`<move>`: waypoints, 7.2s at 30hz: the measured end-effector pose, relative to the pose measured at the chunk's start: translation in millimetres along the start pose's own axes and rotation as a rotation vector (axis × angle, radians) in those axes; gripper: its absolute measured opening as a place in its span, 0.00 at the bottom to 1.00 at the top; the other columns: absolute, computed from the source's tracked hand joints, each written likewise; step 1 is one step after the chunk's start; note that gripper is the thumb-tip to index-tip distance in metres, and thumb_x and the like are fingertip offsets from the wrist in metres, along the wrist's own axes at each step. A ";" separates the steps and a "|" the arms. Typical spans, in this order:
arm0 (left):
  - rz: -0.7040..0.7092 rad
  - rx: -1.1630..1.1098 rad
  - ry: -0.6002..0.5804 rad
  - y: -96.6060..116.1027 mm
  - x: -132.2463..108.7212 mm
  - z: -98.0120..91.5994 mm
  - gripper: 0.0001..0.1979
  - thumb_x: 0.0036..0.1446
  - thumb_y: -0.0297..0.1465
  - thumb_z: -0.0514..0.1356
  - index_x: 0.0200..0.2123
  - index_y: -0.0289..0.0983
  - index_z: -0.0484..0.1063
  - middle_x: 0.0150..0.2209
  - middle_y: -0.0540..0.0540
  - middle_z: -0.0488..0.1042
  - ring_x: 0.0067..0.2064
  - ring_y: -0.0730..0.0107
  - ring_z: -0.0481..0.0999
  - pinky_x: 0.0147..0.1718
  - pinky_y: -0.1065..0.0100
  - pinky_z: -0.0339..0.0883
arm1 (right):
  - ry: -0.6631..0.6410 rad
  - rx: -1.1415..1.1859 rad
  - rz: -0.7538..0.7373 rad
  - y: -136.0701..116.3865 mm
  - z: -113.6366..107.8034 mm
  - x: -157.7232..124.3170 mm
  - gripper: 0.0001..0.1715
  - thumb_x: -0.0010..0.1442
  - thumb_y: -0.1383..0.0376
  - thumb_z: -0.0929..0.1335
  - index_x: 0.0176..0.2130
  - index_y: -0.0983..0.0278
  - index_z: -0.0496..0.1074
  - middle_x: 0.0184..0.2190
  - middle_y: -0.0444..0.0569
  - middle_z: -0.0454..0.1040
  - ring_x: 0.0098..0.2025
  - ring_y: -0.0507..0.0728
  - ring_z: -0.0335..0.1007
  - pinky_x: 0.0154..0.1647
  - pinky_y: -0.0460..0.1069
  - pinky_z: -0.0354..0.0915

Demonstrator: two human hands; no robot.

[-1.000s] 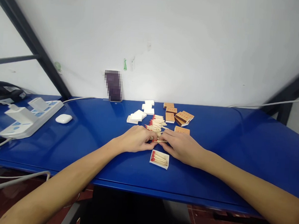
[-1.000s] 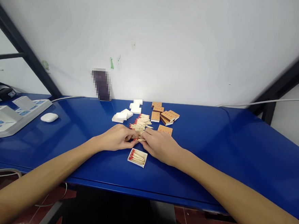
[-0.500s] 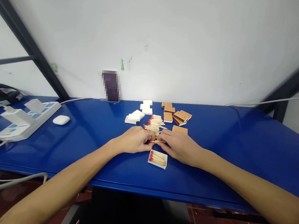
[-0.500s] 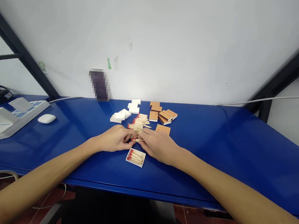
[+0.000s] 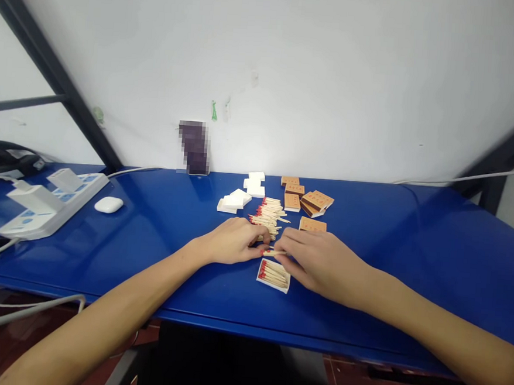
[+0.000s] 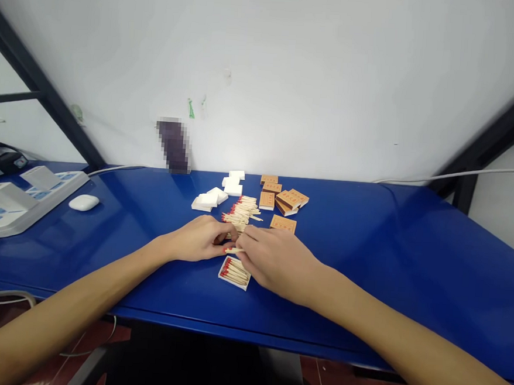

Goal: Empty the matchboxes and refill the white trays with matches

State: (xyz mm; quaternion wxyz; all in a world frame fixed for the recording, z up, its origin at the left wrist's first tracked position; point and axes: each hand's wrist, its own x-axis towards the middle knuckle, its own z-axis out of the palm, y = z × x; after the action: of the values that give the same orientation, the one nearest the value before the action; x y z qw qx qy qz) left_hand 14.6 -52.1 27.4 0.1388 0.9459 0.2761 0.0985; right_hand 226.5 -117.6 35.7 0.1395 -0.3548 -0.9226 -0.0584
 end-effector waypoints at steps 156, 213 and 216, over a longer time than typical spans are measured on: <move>0.075 0.060 0.020 9.2 -9.0 -19.3 0.17 0.54 0.45 0.62 0.31 0.37 0.66 0.29 0.51 0.70 0.28 0.72 0.65 0.26 0.69 0.54 | -0.144 0.198 -0.030 33.1 -12.8 -3.6 0.13 0.52 0.66 0.64 0.40 0.63 0.65 0.33 0.49 0.71 0.32 0.58 0.63 0.34 0.51 0.53; 0.158 -0.002 0.249 -9.1 -8.8 -12.6 0.20 0.55 0.45 0.62 0.44 0.35 0.76 0.35 0.46 0.79 0.32 0.67 0.76 0.32 0.68 0.67 | 0.042 0.345 -0.009 37.9 -2.7 -3.3 0.15 0.55 0.70 0.64 0.43 0.62 0.61 0.37 0.49 0.69 0.33 0.56 0.64 0.33 0.50 0.60; 0.157 0.007 0.237 -8.6 -8.8 -12.7 0.21 0.56 0.44 0.62 0.45 0.35 0.76 0.35 0.46 0.79 0.32 0.67 0.76 0.32 0.68 0.67 | 0.042 0.351 -0.016 37.6 -2.6 -3.3 0.15 0.55 0.70 0.64 0.43 0.62 0.61 0.37 0.49 0.69 0.33 0.56 0.64 0.34 0.50 0.61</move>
State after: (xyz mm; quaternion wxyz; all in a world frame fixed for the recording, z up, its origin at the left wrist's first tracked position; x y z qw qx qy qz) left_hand -0.2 -47.4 35.7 0.0938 0.9469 0.2161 0.2189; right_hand 254.6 -92.3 37.6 0.2179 -0.3165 -0.9183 0.0951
